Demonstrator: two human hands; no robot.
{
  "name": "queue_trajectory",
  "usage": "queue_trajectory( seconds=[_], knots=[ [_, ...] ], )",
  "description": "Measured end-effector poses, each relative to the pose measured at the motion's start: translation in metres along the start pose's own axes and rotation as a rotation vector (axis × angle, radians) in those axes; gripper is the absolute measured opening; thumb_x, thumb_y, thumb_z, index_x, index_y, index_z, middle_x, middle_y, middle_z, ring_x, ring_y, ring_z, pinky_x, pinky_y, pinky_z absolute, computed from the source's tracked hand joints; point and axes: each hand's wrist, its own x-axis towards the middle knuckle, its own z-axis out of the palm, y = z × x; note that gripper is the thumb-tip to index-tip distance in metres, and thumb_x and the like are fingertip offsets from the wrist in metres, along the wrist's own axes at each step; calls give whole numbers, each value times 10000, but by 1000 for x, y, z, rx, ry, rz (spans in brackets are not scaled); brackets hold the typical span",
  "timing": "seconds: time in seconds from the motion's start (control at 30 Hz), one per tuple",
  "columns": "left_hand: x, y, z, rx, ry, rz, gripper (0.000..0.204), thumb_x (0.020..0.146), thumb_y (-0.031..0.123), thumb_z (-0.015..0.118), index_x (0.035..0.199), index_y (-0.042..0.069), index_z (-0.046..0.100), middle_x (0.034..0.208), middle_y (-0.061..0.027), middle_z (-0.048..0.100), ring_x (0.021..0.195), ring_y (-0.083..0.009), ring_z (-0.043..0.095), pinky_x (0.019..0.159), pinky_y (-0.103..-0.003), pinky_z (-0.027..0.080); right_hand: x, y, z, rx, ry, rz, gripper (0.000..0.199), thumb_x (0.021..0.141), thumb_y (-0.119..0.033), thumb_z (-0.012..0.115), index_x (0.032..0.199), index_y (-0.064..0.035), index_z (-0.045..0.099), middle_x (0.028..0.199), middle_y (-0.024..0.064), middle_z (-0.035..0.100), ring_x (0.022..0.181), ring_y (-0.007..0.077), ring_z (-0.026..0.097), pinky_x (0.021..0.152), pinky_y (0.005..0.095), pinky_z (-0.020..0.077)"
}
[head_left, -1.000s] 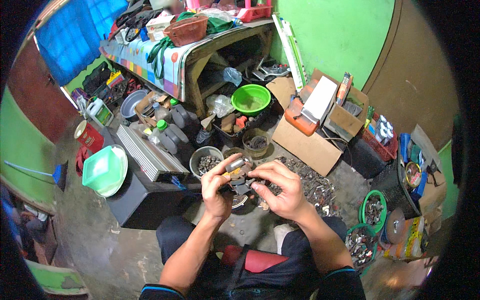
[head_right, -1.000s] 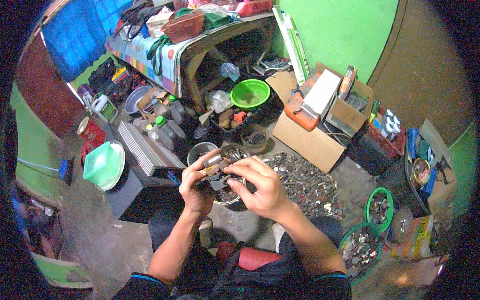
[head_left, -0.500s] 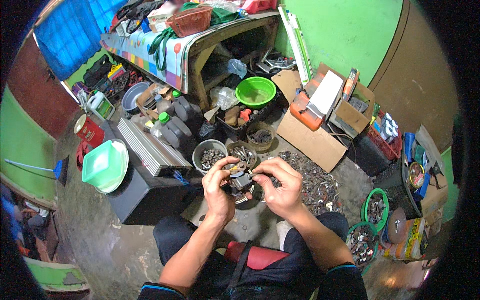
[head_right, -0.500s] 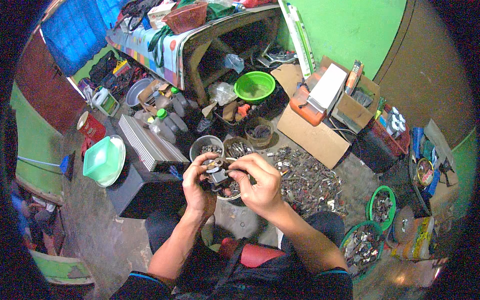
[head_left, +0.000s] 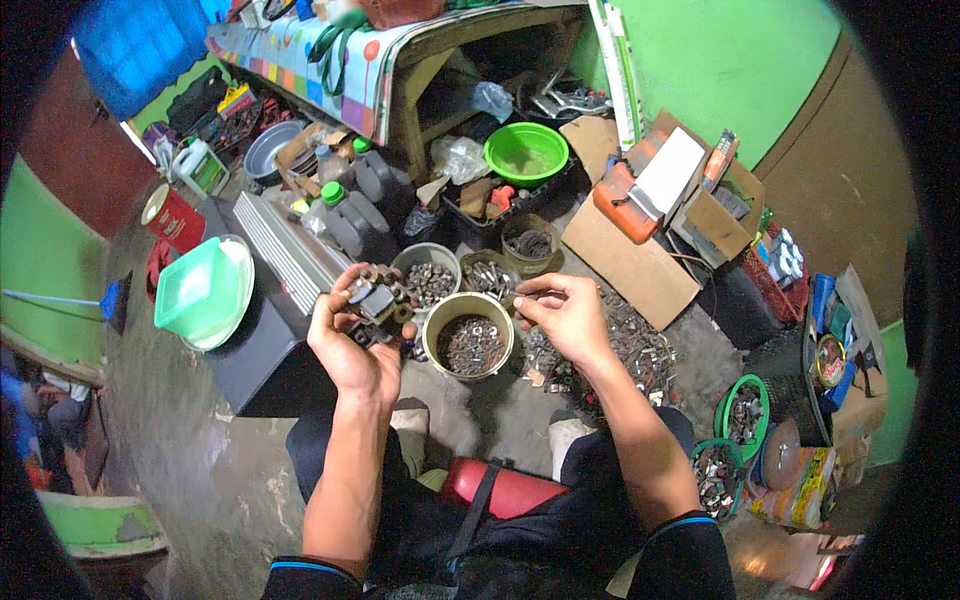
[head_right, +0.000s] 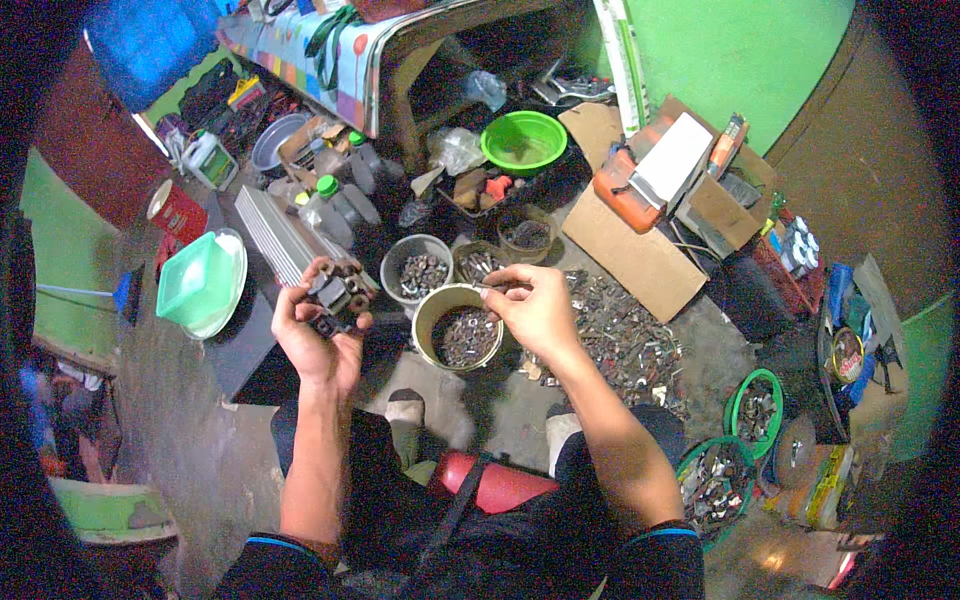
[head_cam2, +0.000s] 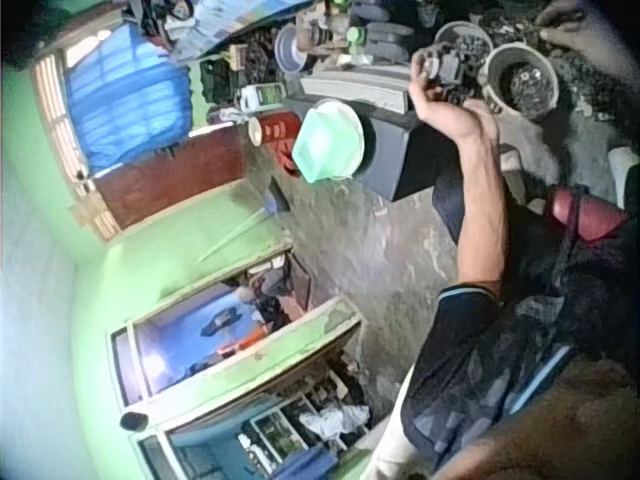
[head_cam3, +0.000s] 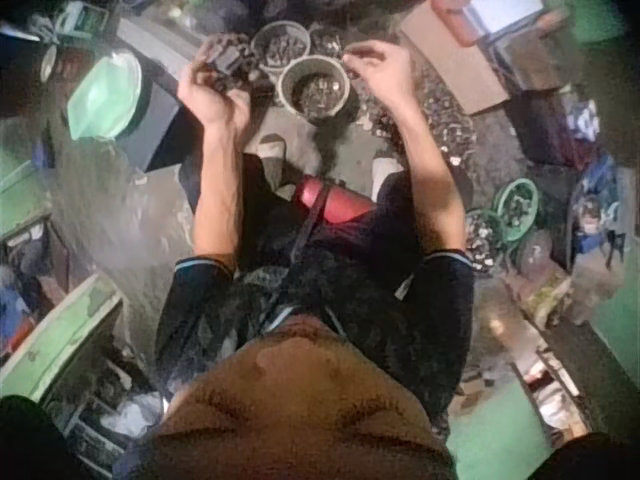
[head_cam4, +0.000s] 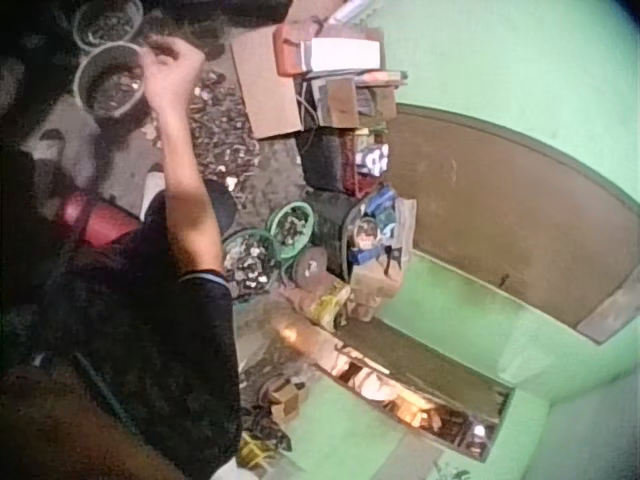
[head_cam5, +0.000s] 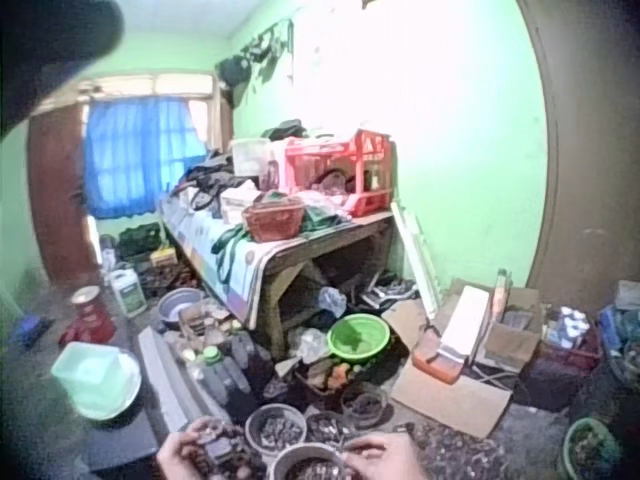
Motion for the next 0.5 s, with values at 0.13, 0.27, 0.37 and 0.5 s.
queue_trajectory(
  seconds=[0.13,0.27,0.37,0.5],
  knots=[
    [3,5,-8,-23,-19,-50,395,841,298,437,1132,66,570,987,-146,667,799,-243,655,505,-341,508,11,16,12,-485,-78,-47,271,715,-96,755,977,-30,724,697,108,681,646,170,660,626,339,517],
    [2,8,-12,-48,-39,-98,393,850,288,432,1144,55,549,1031,-187,642,786,-297,651,517,-327,515,18,14,30,-564,-83,-65,381,713,-73,737,1088,-38,680,755,153,694,709,287,685,687,381,527],
    [2,9,-12,-67,-43,-103,404,844,289,428,1146,49,548,1012,-174,653,785,-296,659,509,-348,523,23,20,28,-607,-75,-69,363,711,-54,729,1070,-32,679,803,164,704,773,313,692,733,400,529],
    [-1,12,-13,-81,-70,-122,416,842,289,419,1156,44,540,1013,-167,655,784,-295,660,525,-372,532,20,16,28,-644,-100,-63,301,717,-35,715,1017,-32,699,816,177,704,786,321,693,750,402,530]
  ],
)
